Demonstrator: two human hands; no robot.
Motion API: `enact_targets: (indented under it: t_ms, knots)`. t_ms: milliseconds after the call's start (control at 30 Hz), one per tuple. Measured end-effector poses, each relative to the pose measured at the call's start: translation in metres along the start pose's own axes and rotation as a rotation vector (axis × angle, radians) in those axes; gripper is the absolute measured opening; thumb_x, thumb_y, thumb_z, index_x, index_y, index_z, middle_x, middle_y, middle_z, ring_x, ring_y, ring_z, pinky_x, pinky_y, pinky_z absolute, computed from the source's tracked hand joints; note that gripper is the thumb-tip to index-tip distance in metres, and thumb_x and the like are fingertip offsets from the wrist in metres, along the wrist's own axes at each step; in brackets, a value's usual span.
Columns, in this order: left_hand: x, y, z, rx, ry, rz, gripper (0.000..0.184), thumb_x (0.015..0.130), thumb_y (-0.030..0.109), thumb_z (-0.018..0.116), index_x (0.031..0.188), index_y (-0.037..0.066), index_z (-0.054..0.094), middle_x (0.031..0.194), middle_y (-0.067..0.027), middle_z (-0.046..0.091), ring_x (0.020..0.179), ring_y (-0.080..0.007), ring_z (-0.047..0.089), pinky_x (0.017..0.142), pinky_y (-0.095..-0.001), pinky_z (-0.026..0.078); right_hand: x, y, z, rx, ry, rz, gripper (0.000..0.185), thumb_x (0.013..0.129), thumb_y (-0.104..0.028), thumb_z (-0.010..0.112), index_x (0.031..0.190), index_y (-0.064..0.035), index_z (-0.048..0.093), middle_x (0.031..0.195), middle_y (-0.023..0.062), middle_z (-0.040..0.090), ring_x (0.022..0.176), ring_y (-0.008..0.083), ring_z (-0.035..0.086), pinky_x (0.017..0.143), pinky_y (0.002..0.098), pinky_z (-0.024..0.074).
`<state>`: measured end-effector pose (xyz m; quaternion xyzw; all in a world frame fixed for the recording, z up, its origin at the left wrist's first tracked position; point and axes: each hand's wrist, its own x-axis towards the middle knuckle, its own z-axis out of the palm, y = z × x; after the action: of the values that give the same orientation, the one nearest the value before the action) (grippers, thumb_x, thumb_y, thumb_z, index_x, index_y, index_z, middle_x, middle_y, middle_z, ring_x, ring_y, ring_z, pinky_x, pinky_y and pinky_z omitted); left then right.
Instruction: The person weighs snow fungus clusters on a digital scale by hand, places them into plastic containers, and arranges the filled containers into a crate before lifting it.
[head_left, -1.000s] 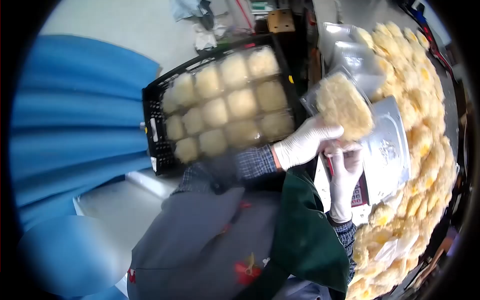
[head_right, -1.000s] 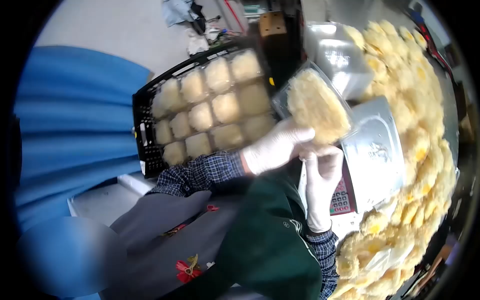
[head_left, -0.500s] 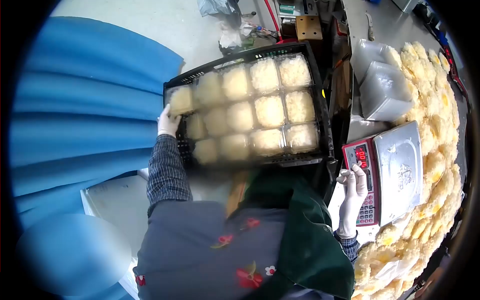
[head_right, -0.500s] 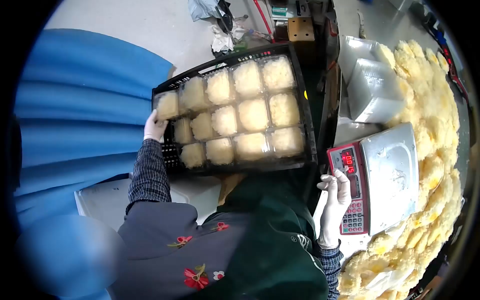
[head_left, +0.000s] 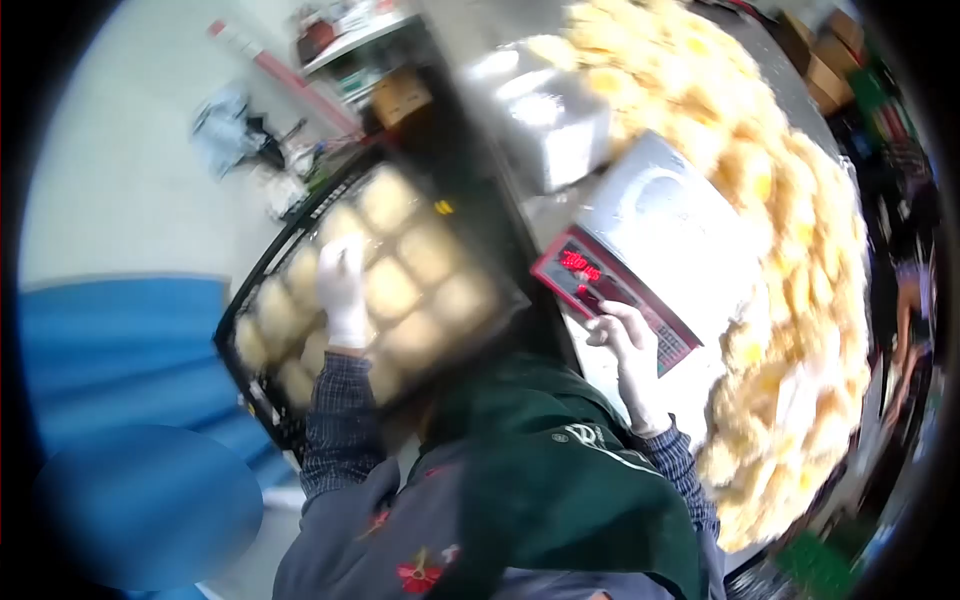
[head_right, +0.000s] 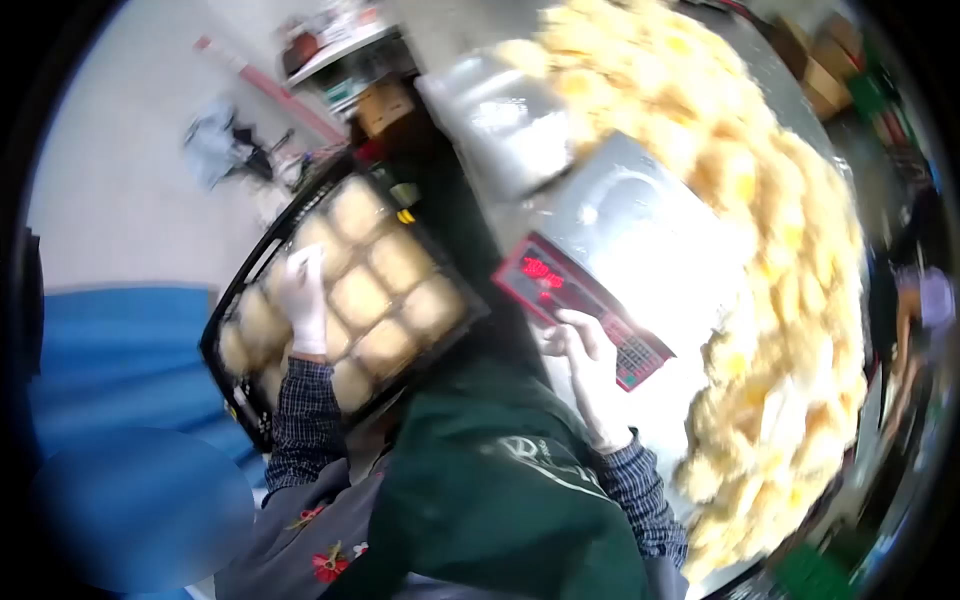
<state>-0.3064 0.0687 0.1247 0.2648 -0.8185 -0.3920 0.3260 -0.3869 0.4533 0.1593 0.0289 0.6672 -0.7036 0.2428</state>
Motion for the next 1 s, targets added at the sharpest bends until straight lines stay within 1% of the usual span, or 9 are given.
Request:
enact_targets:
  t_ms: [133, 233, 333, 433, 500, 700, 867, 900, 1000]
  knots:
    - [0.058, 0.143, 0.131, 0.259, -0.212, 0.88, 0.02, 0.094, 0.012, 0.055, 0.106, 0.0, 0.065, 0.107, -0.015, 0.066, 0.101, -0.0311, 0.059, 0.096, -0.039, 0.043, -0.014, -0.012, -0.013, 0.056, 0.063, -0.033, 0.024, 0.097, -0.009, 0.049, 0.117, 0.0014, 0.056, 0.093, 0.0078, 0.065, 0.086, 0.0145, 0.064, 0.078, 0.0276, 0.0523]
    - [0.084, 0.172, 0.201, 0.427, -0.469, 0.916, 0.019, 0.089, 0.018, 0.055, 0.089, 0.003, 0.067, 0.082, -0.0202, 0.064, 0.079, -0.0403, 0.06, 0.072, -0.0487, 0.047, -0.034, -0.024, -0.036, -0.066, 0.217, -0.117, 0.023, 0.097, -0.01, 0.049, 0.116, 0.0001, 0.056, 0.093, 0.0064, 0.064, 0.084, 0.011, 0.062, 0.075, 0.0262, 0.0525]
    - [0.117, 0.153, 0.214, 0.369, -0.715, 0.698, 0.028, 0.091, 0.02, 0.056, 0.107, -0.001, 0.066, 0.102, -0.0253, 0.065, 0.096, -0.0424, 0.061, 0.084, -0.0441, 0.049, -0.065, -0.005, -0.074, -0.078, 0.377, -0.149, 0.022, 0.097, -0.01, 0.049, 0.115, -0.0011, 0.057, 0.09, 0.0042, 0.065, 0.079, 0.0105, 0.063, 0.071, 0.0252, 0.0523]
    - [0.148, 0.124, 0.231, 0.17, -0.887, 0.562, 0.018, 0.089, 0.01, 0.061, 0.078, -0.002, 0.052, 0.069, -0.0072, 0.052, 0.066, -0.0168, 0.049, 0.066, -0.0317, 0.043, -0.085, 0.024, -0.122, 0.124, 0.589, -0.06, 0.022, 0.095, -0.011, 0.051, 0.113, -0.0005, 0.059, 0.089, 0.0062, 0.067, 0.077, 0.0112, 0.065, 0.068, 0.0258, 0.0519]
    - [0.148, 0.146, 0.221, 0.101, -0.876, 0.45, 0.03, 0.089, 0.009, 0.064, 0.072, 0.002, 0.04, 0.067, 0.0002, 0.038, 0.067, -0.0089, 0.034, 0.062, -0.0251, 0.035, -0.106, 0.031, -0.165, -0.012, 0.763, -0.075, 0.021, 0.093, -0.011, 0.054, 0.11, -0.0003, 0.059, 0.092, 0.0092, 0.067, 0.081, 0.014, 0.065, 0.07, 0.0277, 0.0523]
    - [0.076, 0.239, 0.194, -0.157, -0.698, 0.389, 0.021, 0.093, 0.01, 0.061, 0.079, -0.001, 0.05, 0.073, -0.0009, 0.045, 0.068, -0.0102, 0.042, 0.065, -0.0262, 0.039, -0.156, 0.003, -0.341, -0.829, 1.657, -0.298, 0.04, 0.083, -0.01, 0.062, 0.123, -0.0064, 0.057, 0.117, 0.0189, 0.061, 0.111, 0.0325, 0.057, 0.094, 0.0379, 0.0467]
    - [-0.047, 0.263, 0.224, 0.046, -0.953, 1.052, 0.012, 0.077, 0.007, 0.07, 0.076, 0.006, 0.058, 0.079, -0.0076, 0.056, 0.084, -0.0258, 0.056, 0.105, -0.0441, 0.036, -0.154, -0.01, -0.44, -1.141, 1.567, 0.078, 0.065, 0.077, -0.018, 0.067, 0.137, -0.0122, 0.044, 0.137, 0.0173, 0.048, 0.128, 0.0347, 0.043, 0.103, 0.0454, 0.0397]
    - [-0.059, 0.256, 0.232, 0.076, -0.972, 1.11, 0.012, 0.078, 0.009, 0.07, 0.076, 0.006, 0.058, 0.078, -0.0074, 0.056, 0.085, -0.0251, 0.057, 0.106, -0.0444, 0.035, -0.161, -0.004, -0.459, -1.11, 1.617, 0.029, 0.061, 0.075, -0.018, 0.069, 0.133, -0.0129, 0.051, 0.126, 0.0172, 0.057, 0.118, 0.035, 0.053, 0.097, 0.0422, 0.0455]
    - [-0.07, 0.245, 0.237, 0.151, -1.011, 1.157, 0.021, 0.075, 0.013, 0.073, 0.089, 0.006, 0.059, 0.091, -0.0084, 0.058, 0.094, -0.0263, 0.057, 0.107, -0.0469, 0.034, -0.186, -0.012, -0.471, -0.198, 1.616, -0.402, 0.036, 0.08, -0.02, 0.067, 0.113, -0.0042, 0.064, 0.092, 0.0052, 0.068, 0.08, 0.0203, 0.064, 0.071, 0.0314, 0.0518]
